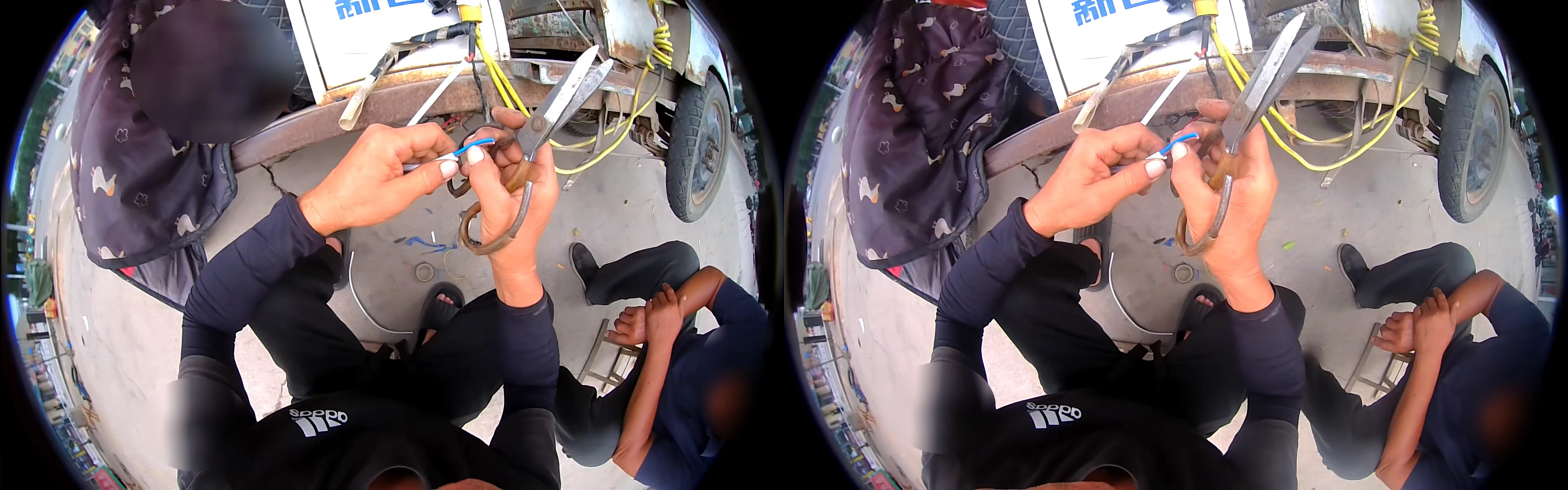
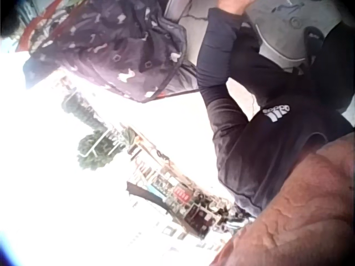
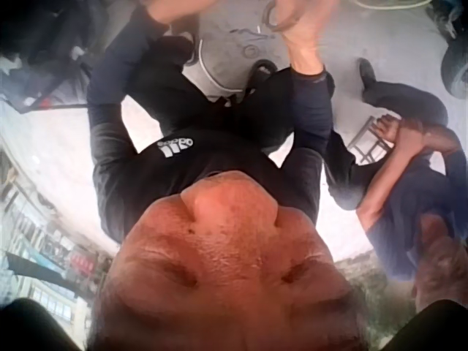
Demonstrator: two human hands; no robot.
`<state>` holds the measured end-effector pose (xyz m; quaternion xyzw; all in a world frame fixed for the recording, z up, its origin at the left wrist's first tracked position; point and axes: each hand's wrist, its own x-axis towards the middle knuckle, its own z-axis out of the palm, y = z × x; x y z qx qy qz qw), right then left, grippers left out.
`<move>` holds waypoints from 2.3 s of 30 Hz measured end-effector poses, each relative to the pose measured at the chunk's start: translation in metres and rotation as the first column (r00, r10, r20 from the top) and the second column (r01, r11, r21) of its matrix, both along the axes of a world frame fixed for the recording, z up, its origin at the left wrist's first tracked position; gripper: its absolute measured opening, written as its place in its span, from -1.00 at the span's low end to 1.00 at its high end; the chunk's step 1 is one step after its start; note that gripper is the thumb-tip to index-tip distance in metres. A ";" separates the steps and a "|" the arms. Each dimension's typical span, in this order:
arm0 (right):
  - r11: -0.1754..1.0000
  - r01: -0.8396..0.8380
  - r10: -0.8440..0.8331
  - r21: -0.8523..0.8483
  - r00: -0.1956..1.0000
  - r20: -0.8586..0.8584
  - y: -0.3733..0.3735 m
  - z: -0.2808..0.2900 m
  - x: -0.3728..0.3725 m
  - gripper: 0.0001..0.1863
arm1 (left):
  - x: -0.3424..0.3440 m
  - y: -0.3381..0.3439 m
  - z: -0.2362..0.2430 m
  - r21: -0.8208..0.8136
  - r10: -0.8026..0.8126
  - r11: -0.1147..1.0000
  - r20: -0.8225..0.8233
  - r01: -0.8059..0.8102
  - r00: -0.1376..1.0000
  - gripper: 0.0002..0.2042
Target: The person squats on the ground and repairs electrical wires on a vehicle. They strip the insulation from the wire ends using pliers, twist the exposed strands together, and wrap the connections with electrical tape.
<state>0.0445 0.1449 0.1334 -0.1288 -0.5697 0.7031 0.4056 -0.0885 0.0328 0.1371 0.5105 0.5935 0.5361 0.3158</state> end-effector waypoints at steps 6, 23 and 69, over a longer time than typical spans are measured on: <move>0.971 0.019 -0.033 -0.237 0.998 -0.056 0.002 -0.001 -0.005 -0.52 | 0.009 0.009 -0.001 0.067 0.088 0.992 0.263 -0.109 0.961 -0.75; 0.892 -0.037 -0.126 0.450 0.937 0.327 -0.008 -0.041 0.002 -0.55 | -0.010 -0.002 -0.018 0.018 0.120 0.991 0.273 -0.130 0.955 -0.77; 0.446 -0.039 -0.378 0.894 0.897 0.228 0.020 -0.044 0.015 -0.48 | -0.016 -0.013 -0.010 0.019 0.055 0.998 0.181 -0.059 0.982 -0.83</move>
